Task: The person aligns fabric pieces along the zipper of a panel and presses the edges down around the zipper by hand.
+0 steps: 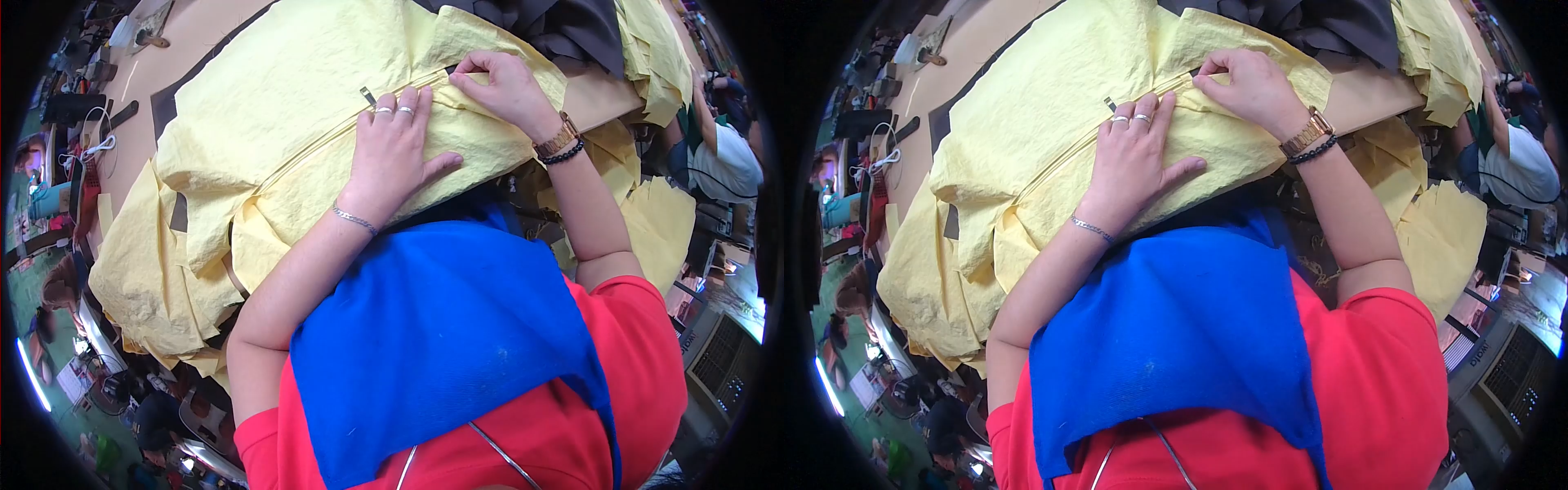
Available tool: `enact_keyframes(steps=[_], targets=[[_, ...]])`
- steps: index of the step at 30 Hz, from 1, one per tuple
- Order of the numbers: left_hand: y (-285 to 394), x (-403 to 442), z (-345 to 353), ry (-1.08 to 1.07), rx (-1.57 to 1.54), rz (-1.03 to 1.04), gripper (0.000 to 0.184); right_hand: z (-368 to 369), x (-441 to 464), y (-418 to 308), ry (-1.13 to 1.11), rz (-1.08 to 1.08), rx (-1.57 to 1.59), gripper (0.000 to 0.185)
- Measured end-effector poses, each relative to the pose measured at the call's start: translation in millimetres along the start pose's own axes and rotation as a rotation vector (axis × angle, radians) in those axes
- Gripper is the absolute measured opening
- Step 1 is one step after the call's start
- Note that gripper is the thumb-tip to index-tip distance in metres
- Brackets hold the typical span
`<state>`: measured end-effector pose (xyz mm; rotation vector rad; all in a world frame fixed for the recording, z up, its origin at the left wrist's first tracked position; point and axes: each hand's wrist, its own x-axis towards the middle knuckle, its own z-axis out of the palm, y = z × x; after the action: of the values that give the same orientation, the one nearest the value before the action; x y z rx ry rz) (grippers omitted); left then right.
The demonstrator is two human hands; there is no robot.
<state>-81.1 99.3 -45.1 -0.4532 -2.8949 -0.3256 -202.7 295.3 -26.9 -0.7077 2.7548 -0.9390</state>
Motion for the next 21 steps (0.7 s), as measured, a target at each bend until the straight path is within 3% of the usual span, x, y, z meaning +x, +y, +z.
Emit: enact_keyframes(steps=[21], targets=[[0, 2, 0, -0.01, 0.03, -0.015, 0.097, 11, 3, 18, -0.013, 0.011, 0.158, 0.025]])
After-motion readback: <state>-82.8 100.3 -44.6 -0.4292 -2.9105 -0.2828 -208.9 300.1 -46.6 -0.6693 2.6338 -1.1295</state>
